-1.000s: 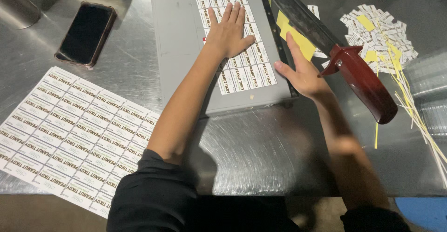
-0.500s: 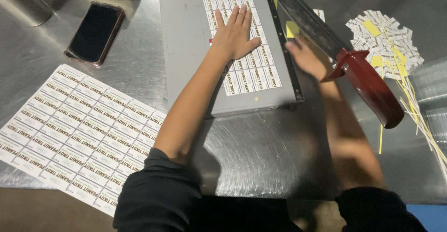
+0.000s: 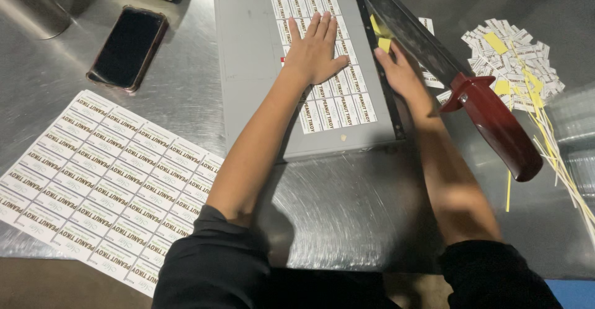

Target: The person uses a manual paper cutter to slice a large sheet of printed labels into individual strips. They repeatedly align the paper against the cutter's guide, press down the lever to cut, and then reposition the sheet to continue the process. The cut strips accumulate on the table surface.

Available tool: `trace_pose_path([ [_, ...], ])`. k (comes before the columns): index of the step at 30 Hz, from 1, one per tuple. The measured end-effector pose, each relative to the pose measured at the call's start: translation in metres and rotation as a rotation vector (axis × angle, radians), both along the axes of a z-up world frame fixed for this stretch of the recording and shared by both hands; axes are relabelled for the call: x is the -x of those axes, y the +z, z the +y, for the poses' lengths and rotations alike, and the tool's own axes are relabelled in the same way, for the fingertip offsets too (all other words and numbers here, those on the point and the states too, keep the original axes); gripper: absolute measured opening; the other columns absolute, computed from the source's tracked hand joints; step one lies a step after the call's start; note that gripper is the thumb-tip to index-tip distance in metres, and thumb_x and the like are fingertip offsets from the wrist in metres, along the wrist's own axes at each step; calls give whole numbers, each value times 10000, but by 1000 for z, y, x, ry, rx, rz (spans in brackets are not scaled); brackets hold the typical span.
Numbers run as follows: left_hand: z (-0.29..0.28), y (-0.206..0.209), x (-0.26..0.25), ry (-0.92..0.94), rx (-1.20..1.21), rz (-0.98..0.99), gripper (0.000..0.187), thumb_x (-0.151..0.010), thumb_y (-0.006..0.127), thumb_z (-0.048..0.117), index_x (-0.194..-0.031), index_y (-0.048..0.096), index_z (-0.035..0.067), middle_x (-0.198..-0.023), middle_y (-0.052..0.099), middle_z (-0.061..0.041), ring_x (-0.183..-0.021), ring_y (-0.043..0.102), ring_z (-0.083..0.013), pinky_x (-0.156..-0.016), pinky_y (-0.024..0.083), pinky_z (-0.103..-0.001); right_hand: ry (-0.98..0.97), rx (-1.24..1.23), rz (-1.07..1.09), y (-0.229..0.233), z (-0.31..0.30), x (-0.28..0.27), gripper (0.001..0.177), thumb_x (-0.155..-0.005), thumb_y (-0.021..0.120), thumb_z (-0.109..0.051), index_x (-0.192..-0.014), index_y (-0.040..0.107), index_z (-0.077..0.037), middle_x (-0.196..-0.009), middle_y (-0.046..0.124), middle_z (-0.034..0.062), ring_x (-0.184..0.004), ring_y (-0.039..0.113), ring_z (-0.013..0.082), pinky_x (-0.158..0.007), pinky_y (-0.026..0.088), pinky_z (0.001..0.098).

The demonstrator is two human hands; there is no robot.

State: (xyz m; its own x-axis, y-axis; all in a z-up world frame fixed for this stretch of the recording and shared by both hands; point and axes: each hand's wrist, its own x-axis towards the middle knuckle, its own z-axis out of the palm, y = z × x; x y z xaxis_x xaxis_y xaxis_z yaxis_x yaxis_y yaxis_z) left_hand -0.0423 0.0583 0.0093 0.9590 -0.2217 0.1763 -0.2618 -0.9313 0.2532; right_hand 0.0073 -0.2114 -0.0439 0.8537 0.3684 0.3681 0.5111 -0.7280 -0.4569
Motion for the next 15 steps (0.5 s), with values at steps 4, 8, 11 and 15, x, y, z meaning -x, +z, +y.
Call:
trace_pose_path([
  [4,0,2,1,2,-17,22,957,-910,488,605,-1590,219,-13,-1681,205,-164,-1566,141,-320,-1170,7,-755,-279,1000,-1156,-7,-41,-1,498,-1198,489,-400,-1499,499,-3,-1493,571,169,-1388,581,273,-1217,440,442],
  [8,0,2,1,8,-13,24,951,-911,486,607,-1593,222,0,-1683,202,-159,-1567,137,-323,-1174,14,-747,-543,1068,-1485,17,-44,19,527,-1170,531,-248,-1664,389,-134,-1466,495,143,-1383,525,248,-1190,397,463],
  [11,-1,2,1,13,-25,12,950,-908,491,605,-1587,226,-5,-1680,201,-164,-1562,138,-322,-1166,11,-751,-457,1033,-1405,29,-23,-2,471,-1176,484,-222,-1591,458,-1,-1490,509,182,-1443,561,258,-1224,390,466],
  [15,-1,3,2,16,-6,4,957,-907,495,614,-1595,239,0,-1682,215,-163,-1569,149,-321,-1182,18,-746,-110,708,-756,20,1,-28,479,-1154,446,-438,-1574,454,-208,-1572,435,159,-1404,478,291,-1155,397,527],
])
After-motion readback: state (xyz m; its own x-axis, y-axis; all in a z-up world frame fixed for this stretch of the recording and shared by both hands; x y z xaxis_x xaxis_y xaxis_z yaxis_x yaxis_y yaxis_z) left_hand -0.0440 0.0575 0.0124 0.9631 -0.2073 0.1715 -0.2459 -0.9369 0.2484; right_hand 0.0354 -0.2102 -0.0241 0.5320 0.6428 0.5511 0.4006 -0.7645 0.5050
